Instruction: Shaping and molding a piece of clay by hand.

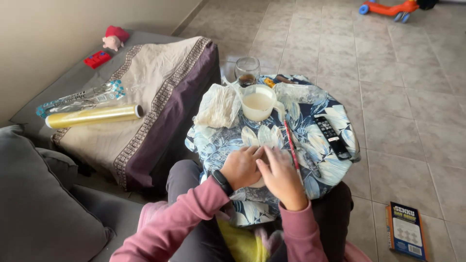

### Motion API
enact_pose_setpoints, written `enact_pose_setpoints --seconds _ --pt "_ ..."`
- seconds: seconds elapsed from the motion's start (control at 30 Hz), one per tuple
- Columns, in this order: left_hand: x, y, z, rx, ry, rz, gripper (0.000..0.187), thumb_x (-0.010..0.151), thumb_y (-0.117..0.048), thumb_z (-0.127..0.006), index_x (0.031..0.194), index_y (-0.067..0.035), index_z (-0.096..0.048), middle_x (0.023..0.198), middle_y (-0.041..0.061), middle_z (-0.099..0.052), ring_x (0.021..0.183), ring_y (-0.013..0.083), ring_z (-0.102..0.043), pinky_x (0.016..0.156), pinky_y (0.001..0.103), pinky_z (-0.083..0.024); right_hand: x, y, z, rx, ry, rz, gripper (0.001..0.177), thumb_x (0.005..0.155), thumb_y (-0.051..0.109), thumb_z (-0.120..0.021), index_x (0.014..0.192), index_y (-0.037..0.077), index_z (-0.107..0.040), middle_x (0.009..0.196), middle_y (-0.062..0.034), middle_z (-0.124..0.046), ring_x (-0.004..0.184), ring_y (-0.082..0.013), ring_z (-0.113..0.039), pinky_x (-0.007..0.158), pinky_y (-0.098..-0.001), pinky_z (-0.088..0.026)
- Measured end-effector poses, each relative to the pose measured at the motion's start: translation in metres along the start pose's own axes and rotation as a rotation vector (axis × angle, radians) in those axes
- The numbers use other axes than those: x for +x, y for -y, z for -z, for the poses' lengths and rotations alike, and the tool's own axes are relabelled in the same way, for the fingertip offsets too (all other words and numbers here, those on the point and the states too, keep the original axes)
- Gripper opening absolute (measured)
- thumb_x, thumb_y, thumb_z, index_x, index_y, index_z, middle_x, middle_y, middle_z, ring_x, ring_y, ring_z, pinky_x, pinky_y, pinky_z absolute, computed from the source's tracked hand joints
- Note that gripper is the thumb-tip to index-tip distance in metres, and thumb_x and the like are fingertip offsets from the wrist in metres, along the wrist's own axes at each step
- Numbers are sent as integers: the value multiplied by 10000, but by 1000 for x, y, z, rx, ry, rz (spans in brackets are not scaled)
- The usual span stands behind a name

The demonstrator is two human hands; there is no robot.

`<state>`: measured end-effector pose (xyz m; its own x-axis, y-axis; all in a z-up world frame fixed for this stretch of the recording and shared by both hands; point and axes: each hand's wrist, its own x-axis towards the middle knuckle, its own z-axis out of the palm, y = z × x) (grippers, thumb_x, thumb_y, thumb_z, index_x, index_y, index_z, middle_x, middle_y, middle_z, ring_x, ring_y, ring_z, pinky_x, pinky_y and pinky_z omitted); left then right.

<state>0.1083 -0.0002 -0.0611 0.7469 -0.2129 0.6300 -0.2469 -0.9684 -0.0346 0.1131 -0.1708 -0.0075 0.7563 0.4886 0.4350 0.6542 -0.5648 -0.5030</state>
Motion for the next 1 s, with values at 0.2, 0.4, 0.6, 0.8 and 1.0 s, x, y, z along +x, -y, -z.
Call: enact_pose_setpoints --seconds 0.2,0.4,0.6,0.8,1.0 --pt "17 0 10 -41 336 120 552 670 -447 -595 1102 -121 -704 897 62 -575 797 327 -619 641 408 -586 3 23 22 120 207 -297 606 1019 548 -442 1543 245 -446 1303 -205 -665 1247 -353 -616 1056 -491 -478" --pt "29 12 -11 -152 626 227 939 712 -538 -651 1534 -149 -417 1022 121 -484 1000 427 -549 775 504 -611 9 5 8 309 70 -206 551 972 440 -596 1480 237 -536 1279 -149 -692 1256 -317 -615 1064 -439 -486" --pt "34 5 16 -152 598 240 951 540 -707 -764 1289 -148 -586 1086 103 -485 1072 367 -542 819 482 -611 14 -2 11 424 41 -134 581 923 382 -697 1446 164 -568 1216 -159 -675 1170 -339 -647 968 -450 -539" --pt "33 -21 102 -236 463 253 899 580 -579 -889 1270 -117 -547 1191 107 -477 1084 388 -600 873 492 -627 12 -12 21 454 48 -43 683 833 308 -825 1448 155 -572 1199 -118 -647 1115 -269 -651 909 -351 -576" --pt "2 -27 141 -594 313 375 614 745 -350 -858 1269 -210 -570 1113 133 -703 1019 417 -705 881 503 -586 12 -77 66 376 -185 -41 306 944 89 -619 1184 179 -786 940 -56 -702 910 -218 -641 883 -342 -520"
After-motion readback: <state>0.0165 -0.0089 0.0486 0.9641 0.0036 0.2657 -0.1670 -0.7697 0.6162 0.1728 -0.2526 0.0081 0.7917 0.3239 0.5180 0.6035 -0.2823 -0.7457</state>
